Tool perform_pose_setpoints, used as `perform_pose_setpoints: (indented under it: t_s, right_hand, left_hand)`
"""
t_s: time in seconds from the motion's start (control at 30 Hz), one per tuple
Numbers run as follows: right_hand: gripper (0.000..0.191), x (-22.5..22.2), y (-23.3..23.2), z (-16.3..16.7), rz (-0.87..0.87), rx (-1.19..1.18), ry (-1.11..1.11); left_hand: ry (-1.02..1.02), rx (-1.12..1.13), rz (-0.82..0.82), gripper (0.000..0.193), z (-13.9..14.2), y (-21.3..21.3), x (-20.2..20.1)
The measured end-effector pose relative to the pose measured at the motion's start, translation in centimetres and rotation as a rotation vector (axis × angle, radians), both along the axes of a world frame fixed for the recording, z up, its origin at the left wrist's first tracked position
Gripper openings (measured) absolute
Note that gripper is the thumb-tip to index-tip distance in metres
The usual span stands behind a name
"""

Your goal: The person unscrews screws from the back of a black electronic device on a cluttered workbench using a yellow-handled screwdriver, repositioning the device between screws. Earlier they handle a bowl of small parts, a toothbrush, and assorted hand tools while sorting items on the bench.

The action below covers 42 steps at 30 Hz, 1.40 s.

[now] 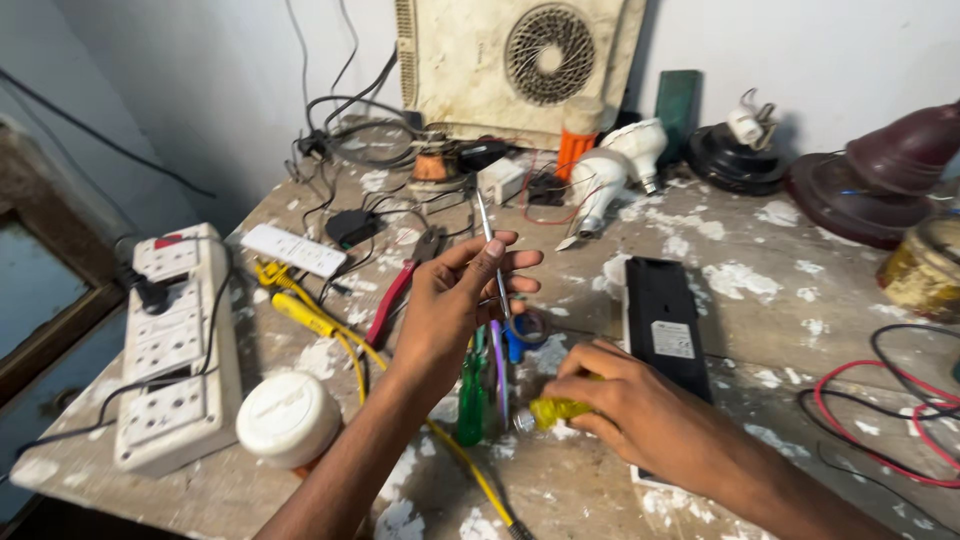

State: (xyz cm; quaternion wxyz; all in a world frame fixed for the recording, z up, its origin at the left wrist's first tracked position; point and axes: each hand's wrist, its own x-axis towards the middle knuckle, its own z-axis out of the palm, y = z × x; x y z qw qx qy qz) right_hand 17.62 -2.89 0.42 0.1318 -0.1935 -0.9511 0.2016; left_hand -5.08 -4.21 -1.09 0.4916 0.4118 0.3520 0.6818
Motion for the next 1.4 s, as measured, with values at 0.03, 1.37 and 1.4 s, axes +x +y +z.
perform_pose_setpoints:
  t_s: [0.03, 1.37, 1.4]
  right_hand:
    - [0.033, -0.2, -0.1, 0.1, 0.026, 0.060, -0.062]
    - [0.016, -12.4, 7.6, -3.1, 0.245, 0.425, -0.086]
    - [0.017, -12.9, 7.8, -3.6, 0.314, 0.527, -0.041]
  left_hand:
    - [0.008, -0.016, 0.001, 0.041, -0.2, -0.3, -0.3]
    - [-0.184, -0.034, 0.357, 0.035, -7.9, -1.3, -3.5]
    - [-0.165, -0.054, 0.349, 0.036, -8.0, -1.3, -3.5]
